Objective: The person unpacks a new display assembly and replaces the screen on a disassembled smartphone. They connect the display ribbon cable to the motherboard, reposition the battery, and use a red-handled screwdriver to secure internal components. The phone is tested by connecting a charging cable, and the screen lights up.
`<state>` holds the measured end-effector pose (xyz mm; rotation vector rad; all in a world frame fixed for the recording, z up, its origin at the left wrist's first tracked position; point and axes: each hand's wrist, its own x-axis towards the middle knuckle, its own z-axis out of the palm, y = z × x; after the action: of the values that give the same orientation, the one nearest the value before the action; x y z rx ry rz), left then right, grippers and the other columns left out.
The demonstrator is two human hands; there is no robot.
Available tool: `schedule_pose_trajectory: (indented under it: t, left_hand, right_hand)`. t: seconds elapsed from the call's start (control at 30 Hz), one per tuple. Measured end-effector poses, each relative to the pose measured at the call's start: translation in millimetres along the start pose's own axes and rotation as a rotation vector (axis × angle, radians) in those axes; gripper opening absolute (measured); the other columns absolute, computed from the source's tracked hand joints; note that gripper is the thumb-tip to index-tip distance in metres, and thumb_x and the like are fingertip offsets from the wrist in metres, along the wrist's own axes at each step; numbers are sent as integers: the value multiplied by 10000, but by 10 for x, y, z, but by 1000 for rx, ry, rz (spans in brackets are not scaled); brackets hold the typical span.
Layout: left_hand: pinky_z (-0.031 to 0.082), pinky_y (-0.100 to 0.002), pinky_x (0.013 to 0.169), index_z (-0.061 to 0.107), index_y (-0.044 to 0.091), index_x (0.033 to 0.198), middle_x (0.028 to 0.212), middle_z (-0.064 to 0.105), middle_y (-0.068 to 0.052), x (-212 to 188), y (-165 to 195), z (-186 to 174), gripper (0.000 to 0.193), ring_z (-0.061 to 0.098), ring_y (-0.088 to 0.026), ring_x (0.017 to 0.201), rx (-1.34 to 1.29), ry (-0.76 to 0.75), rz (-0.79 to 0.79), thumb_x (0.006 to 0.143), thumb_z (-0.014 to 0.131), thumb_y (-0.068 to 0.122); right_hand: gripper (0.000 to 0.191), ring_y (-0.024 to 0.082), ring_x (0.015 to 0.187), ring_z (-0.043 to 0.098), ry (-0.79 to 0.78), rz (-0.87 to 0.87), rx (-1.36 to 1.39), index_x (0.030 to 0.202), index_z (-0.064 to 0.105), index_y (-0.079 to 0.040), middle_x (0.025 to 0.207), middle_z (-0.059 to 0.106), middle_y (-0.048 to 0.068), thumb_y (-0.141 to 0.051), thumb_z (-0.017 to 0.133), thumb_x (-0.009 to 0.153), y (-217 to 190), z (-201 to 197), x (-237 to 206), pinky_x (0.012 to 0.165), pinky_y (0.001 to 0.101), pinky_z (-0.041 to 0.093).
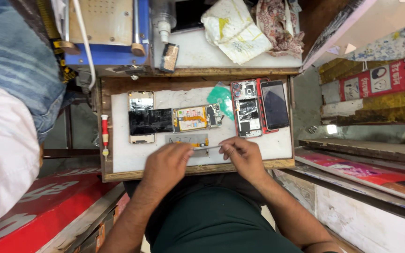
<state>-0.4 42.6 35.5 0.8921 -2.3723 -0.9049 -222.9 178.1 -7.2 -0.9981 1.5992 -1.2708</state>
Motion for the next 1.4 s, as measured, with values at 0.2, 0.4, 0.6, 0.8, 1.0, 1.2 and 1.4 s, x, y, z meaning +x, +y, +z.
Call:
schedule_pose_trajectory:
  t: [0.2, 0.4, 0.6, 0.8, 1.0, 1.2, 1.4]
  left_hand:
    - [592, -423, 717, 719, 91, 1113, 964, 754, -103, 42, -247, -183, 215, 733, -302, 843, 170, 82, -111, 940, 728, 219]
    - [530, -448, 940, 701, 121, 1219, 1242, 693, -100, 264, -390, -184, 366, 619, -311, 1161, 350, -23, -93, 886, 788, 247]
    - [279, -627, 1150, 624, 164, 1366, 1495, 493, -129, 509, -465, -262, 663, 331, -401, 1440, 463, -247, -52, 749, 838, 279]
    - [261, -644, 1170, 607, 172, 1397, 1469, 529, -89, 562, -530, -290, 663, 340, -378, 1453, 483, -308, -41, 780, 830, 263]
    - [275, -644, 1174, 604, 145, 1384, 1433, 531, -148, 617, -517, -313, 652, 413, -369, 1405, 423, -303, -16, 780, 828, 246]
    - [278, -663, 1148, 617, 145, 1368, 1403, 527, -166, 705, -414, -316, 617, 478, -359, 1350, 467, -302, 47, 787, 812, 224]
    - [290, -658, 1145, 624, 143, 1351, 1400, 541, -146, 733, -406, -318, 591, 488, -349, 1347, 479, -310, 72, 790, 799, 205]
  right_hand:
    - [216, 86, 650, 605, 330, 129, 94, 1129, 711, 11, 891, 740, 71, -152, 610, 1029, 0, -257, 110, 511, 227, 455]
    - [245, 67, 682, 625, 483, -53, -8, 1214, 715, 34, 971, 759, 78, -138, 622, 1066, -141, -400, 481, 594, 207, 508]
    - [243, 56, 609, 601, 496, 53, -259, 1202, 736, 19, 906, 784, 56, -96, 635, 1013, -235, -480, 959, 540, 216, 485]
    - [275, 120, 566, 605, 474, -5, -654, 1206, 746, -19, 707, 702, 90, -89, 737, 941, -391, -536, 948, 568, 265, 490]
    - [217, 143, 595, 698, 182, -32, -548, 1130, 749, -103, 888, 762, 50, -159, 740, 920, -510, -132, 641, 549, 292, 555]
    - [128, 269, 806, 722, 20, -147, -822, 1025, 763, -111, 1031, 710, 55, -171, 756, 913, -488, 162, 613, 687, 374, 580]
    - [144, 277, 828, 722, 67, -154, -853, 1013, 766, -98, 1022, 702, 55, -184, 758, 898, -497, 240, 608, 696, 377, 584]
